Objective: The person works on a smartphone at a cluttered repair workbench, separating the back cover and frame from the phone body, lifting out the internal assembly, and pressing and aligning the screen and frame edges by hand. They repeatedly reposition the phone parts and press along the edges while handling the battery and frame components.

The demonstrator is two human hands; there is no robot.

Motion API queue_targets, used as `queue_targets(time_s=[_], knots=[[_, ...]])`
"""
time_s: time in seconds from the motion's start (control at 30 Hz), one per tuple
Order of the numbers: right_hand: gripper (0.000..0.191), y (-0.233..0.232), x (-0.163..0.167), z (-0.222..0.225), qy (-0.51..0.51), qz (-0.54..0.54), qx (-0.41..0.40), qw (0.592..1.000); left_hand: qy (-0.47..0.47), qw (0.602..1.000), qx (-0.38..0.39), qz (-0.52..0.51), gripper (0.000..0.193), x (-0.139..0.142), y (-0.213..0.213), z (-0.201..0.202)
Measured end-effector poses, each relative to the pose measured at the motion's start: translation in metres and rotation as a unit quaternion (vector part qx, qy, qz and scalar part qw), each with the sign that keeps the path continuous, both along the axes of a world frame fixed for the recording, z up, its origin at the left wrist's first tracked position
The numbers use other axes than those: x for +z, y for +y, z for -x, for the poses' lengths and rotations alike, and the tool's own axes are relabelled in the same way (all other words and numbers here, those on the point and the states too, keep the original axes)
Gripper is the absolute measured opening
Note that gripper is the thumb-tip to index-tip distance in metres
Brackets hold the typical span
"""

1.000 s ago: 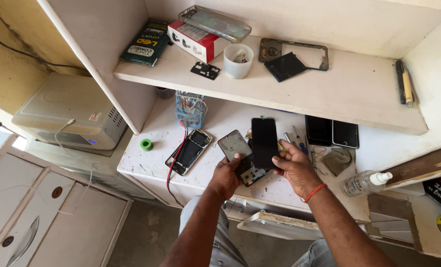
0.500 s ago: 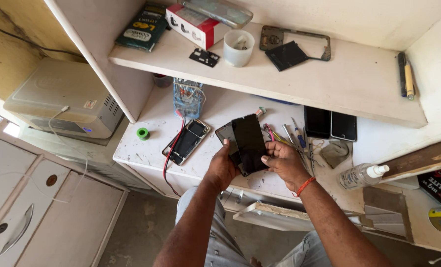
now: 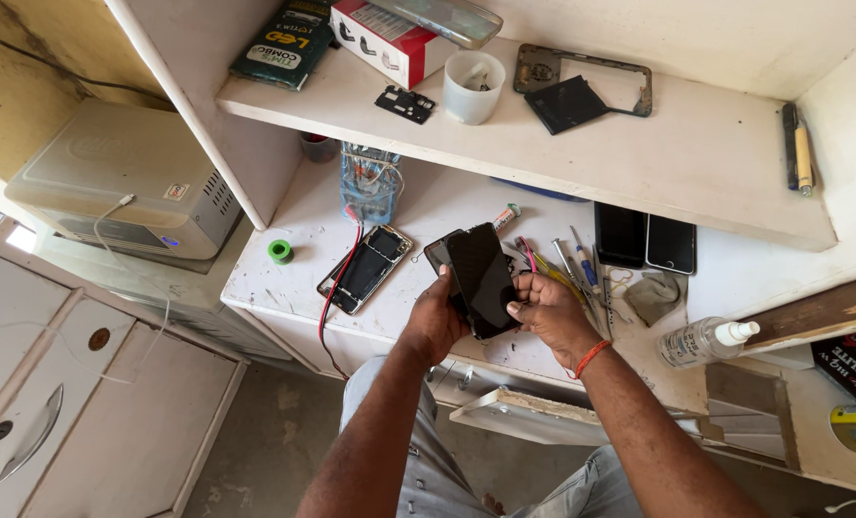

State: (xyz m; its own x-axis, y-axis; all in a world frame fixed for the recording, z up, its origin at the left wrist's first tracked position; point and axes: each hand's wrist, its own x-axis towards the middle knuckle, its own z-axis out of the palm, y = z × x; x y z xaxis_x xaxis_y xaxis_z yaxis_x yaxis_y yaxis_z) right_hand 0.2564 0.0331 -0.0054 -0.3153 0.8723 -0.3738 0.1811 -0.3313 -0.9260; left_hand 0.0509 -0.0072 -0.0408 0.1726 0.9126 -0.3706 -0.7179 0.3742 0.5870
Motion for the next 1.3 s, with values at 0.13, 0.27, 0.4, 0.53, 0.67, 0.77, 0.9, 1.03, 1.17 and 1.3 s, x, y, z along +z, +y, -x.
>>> queue_targets(time_s=[0.13, 0.27, 0.4, 0.53, 0.67, 0.77, 0.9, 1.03, 1.17, 1.3], knots=[[0.029, 0.0005, 0.0024, 0.0011, -0.022, 0.002, -0.007, 1.000, 0.000, 1.000, 0.002, 0.006, 0.066, 0.0033, -0.0002, -0.0001], [0.030, 0.0024, 0.0017, 0.0009, -0.025, -0.002, -0.011, 1.000, 0.002, 1.000, 0.005, 0.012, 0.066, 0.0076, -0.0014, 0.0005], [0.031, 0.0032, -0.0017, -0.0004, -0.021, -0.008, -0.013, 1.000, -0.003, 1.000, 0.004, 0.011, 0.068, 0.0093, -0.0014, 0.0003], [0.033, 0.0038, -0.0040, -0.0010, -0.027, -0.015, -0.015, 0.999, -0.004, 1.000, 0.003, 0.006, 0.068, 0.0074, -0.0009, -0.0002], [0.034, 0.0041, -0.0048, -0.0007, -0.027, -0.021, -0.009, 0.999, -0.002, 1.000, 0.004, 0.002, 0.069, 0.0057, -0.0005, -0.0005], [0.034, 0.0044, -0.0050, 0.0013, -0.027, -0.021, -0.012, 0.999, 0.002, 1.000, 0.001, 0.006, 0.070, 0.0067, -0.0007, -0.0002], [0.032, 0.0049, -0.0030, 0.0027, -0.019, -0.038, -0.004, 0.999, 0.019, 0.999, -0.004, 0.028, 0.072, 0.0091, -0.0008, 0.0001], [0.036, 0.0038, 0.0002, 0.0035, -0.055, -0.040, -0.016, 0.998, 0.000, 1.000, -0.007, 0.005, 0.073, 0.0077, -0.0014, -0.0009], [0.036, 0.0028, 0.0020, 0.0059, -0.048, -0.047, -0.012, 0.998, 0.006, 1.000, -0.009, 0.005, 0.074, 0.0039, -0.0010, 0.0009], [0.035, 0.0018, 0.0016, 0.0050, -0.052, -0.048, -0.012, 0.997, -0.001, 1.000, -0.010, -0.002, 0.076, 0.0009, 0.0013, -0.0001]])
